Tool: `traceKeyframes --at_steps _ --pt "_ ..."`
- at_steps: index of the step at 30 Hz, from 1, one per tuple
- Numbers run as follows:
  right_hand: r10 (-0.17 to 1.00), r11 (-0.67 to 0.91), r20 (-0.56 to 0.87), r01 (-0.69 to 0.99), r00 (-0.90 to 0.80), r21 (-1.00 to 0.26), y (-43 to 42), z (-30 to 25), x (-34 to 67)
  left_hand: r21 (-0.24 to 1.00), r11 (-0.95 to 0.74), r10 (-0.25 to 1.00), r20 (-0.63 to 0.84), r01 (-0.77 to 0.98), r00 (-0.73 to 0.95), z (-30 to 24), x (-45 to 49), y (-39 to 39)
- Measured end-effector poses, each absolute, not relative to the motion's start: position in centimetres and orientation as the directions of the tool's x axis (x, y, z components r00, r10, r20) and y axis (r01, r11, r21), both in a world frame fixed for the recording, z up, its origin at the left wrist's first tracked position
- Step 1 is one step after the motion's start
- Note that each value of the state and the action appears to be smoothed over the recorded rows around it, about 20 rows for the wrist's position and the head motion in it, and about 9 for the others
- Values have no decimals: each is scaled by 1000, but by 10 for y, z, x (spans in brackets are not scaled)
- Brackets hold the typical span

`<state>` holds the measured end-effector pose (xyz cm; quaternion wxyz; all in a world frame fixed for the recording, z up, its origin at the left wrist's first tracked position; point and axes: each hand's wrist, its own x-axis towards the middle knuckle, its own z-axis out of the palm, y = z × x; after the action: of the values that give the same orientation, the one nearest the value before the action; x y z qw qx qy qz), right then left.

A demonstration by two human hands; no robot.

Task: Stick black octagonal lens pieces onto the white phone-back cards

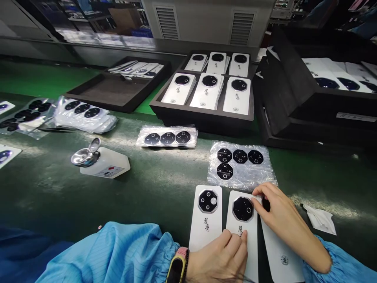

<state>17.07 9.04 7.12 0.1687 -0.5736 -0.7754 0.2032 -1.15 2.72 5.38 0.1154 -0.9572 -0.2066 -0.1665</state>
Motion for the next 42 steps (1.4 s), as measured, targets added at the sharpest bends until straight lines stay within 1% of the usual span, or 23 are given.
traceKeyframes --at_steps 3,9,16,22,29,36,38,39,41,42 --pt "955 269 37 809 -294 -523 91 77 171 -169 -888 349 358 427 866 55 -11 28" --pt "940 263 -39 796 -338 -546 92 76 172 -185 -879 359 352 440 864 55 -11 27" --pt "941 264 -54 826 -333 -498 93 69 173 -200 -876 350 364 439 863 52 -11 26" --pt "941 236 -82 812 -328 -534 94 73 172 -212 -877 342 354 430 871 52 -11 26" --pt "916 251 -139 807 -377 -535 96 81 172 -181 -873 367 368 453 854 55 -10 27" --pt "923 245 -118 797 -365 -551 96 76 167 -191 -877 351 373 441 859 54 -10 25" --pt "931 243 -89 785 -354 -570 97 76 168 -150 -897 334 390 417 858 56 -11 28" --pt "936 246 -65 772 -347 -586 98 77 169 -108 -910 325 412 399 852 58 -12 31" --pt "939 257 -9 723 -342 -641 99 80 172 22 -936 316 494 352 810 61 -13 41" --pt "940 258 11 687 -342 -679 99 83 174 103 -937 333 546 333 769 62 -14 47"
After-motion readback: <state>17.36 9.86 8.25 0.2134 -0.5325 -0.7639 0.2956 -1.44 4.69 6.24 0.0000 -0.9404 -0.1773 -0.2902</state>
